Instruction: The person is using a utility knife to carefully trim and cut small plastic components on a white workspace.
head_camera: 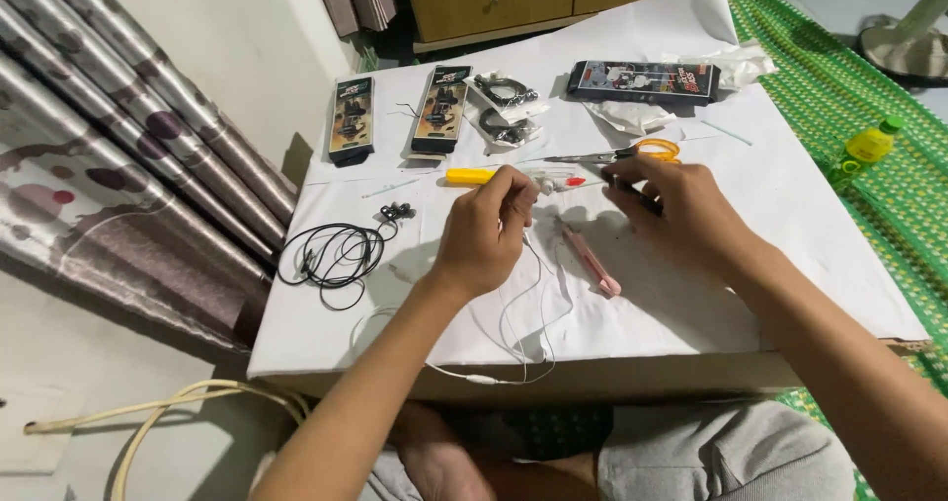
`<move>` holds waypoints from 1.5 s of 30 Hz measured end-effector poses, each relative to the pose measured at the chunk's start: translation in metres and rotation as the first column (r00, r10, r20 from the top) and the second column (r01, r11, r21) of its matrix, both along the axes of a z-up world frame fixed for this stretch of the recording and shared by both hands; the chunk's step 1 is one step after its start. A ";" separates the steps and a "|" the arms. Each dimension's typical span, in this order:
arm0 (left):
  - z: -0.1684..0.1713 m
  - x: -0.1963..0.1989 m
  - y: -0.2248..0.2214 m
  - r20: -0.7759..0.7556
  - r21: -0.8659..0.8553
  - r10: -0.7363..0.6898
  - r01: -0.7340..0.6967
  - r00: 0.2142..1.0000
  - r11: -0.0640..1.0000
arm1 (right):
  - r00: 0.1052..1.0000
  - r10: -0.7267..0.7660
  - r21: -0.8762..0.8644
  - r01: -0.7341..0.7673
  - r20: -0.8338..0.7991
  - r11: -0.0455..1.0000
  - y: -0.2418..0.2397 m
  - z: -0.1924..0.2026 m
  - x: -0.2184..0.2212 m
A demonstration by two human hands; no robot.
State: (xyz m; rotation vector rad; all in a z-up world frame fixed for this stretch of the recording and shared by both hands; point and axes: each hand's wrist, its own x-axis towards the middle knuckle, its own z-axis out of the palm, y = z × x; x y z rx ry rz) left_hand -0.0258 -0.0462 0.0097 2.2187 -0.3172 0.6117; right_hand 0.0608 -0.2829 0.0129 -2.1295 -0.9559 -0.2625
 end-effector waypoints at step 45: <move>-0.008 0.051 0.029 0.014 0.116 -0.166 0.163 0.986 0.980 | 0.559 0.396 0.380 -0.152 -0.728 0.913 0.059 0.004 0.051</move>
